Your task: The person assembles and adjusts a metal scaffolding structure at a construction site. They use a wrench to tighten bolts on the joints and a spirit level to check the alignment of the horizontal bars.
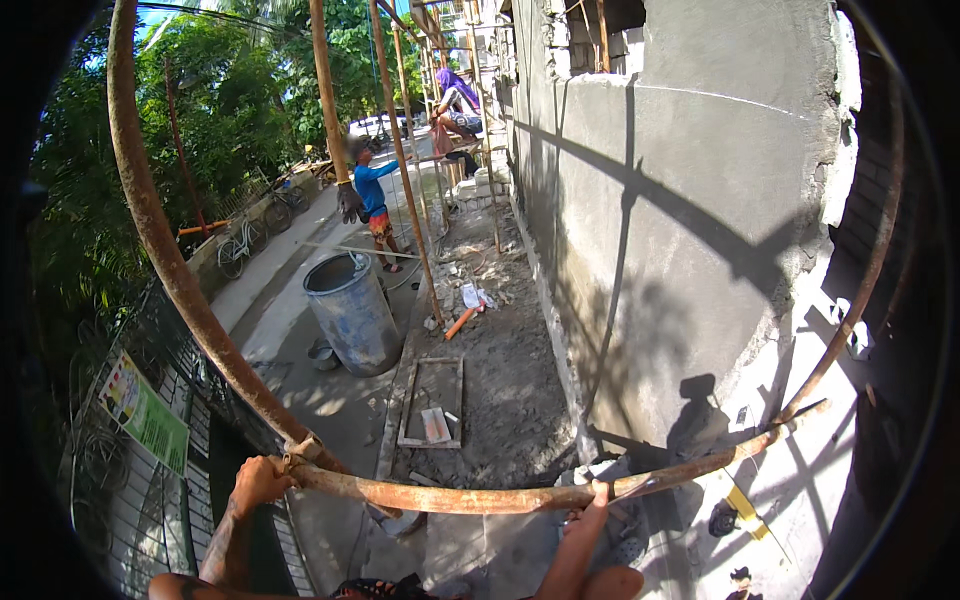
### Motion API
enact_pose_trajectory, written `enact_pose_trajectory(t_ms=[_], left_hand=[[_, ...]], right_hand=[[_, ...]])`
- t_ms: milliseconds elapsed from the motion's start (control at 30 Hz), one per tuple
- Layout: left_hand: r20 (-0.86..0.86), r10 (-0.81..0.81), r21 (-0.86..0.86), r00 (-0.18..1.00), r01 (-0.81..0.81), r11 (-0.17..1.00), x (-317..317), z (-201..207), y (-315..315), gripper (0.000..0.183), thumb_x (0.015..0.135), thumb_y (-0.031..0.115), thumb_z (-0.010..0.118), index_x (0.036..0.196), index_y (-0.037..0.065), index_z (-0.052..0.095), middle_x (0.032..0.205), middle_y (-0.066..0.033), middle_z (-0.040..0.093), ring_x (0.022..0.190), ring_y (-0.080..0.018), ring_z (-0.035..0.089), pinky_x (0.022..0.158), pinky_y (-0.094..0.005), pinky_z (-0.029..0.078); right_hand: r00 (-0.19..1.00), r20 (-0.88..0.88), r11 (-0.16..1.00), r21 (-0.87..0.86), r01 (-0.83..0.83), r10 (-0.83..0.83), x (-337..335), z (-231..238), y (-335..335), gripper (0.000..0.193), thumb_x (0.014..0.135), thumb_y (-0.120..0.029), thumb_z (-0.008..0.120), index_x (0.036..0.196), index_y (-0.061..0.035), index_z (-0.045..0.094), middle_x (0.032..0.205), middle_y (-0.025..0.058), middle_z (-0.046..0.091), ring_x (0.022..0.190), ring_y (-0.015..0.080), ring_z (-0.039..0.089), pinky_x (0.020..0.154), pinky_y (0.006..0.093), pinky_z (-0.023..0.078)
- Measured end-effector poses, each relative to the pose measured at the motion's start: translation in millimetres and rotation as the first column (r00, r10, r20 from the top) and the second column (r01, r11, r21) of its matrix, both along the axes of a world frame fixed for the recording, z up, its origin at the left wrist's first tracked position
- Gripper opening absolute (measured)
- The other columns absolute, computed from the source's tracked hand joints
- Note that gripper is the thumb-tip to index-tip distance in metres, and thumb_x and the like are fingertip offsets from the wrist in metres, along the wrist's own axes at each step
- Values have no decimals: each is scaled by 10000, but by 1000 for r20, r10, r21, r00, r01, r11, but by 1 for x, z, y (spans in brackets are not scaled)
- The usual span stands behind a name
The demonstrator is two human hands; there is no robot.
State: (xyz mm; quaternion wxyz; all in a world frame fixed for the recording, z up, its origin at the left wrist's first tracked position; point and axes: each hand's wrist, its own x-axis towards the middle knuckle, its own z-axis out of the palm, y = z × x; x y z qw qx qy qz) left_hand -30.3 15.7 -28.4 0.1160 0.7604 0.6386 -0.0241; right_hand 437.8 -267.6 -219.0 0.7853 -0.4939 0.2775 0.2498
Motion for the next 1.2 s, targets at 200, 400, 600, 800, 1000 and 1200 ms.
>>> enact_pose_trajectory(t_ms=[200, 400, 600, 800, 1000, 1200], left_hand=[[-77, -14, 25, 997, 16, 1000, 2, -13, 4, 375, 777, 336, 723, 889, -21, 741, 874, -189, 736, 923, -345, 718, 818, -465, 557], [252, -83, 280, 964, 9, 960, -1, -9, -8, 413, 626, 359, 884, 558, 2, 687, 479, -116, 610, 452, -240, 646, 500, -356, 531], [225, 47, -28, 973, -42, 999, -5, 9, -4, 343, 669, 321, 864, 597, 20, 718, 499, -104, 627, 475, -217, 656, 544, -350, 543], [161, -88, 271, 983, 42, 962, -3, -8, -2, 392, 613, 339, 895, 597, -3, 704, 542, -125, 645, 544, -253, 683, 587, -380, 555], [210, -48, 293, 977, -16, 956, -2, -6, -8, 420, 592, 345, 905, 633, -20, 702, 580, -172, 652, 578, -304, 693, 592, -395, 555], [125, -32, 207, 992, 6, 978, 4, 0, -4, 430, 598, 349, 906, 707, -24, 722, 635, -181, 677, 645, -320, 713, 653, -414, 569]], right_hand=[[996, 87, 999, 40, -20, 17, -4, 11, 7, 477, 727, -494, 718, 964, -104, 578, 720, 33, 552, 449, 113, 398, 389, 253, 295], [992, 123, 998, 55, -40, 33, -6, 21, 10, 492, 717, -496, 713, 970, -93, 590, 718, 36, 557, 450, 118, 402, 391, 266, 299], [984, 178, 1000, 7, -22, 21, -7, 15, 8, 478, 738, -515, 709, 949, -97, 613, 674, 9, 536, 445, 103, 378, 390, 254, 279], [995, 91, 998, 33, -51, 47, 2, 7, 10, 460, 762, -515, 691, 954, -103, 614, 666, 6, 531, 447, 97, 381, 394, 248, 286], [990, 122, 992, 92, -88, 76, 1, 6, 10, 456, 750, -521, 696, 940, -113, 624, 674, 4, 538, 447, 94, 380, 396, 249, 287], [995, 74, 996, 62, -71, 66, 3, 2, 5, 451, 768, -535, 680, 877, -107, 588, 644, -5, 514, 440, 104, 397, 386, 253, 292]])
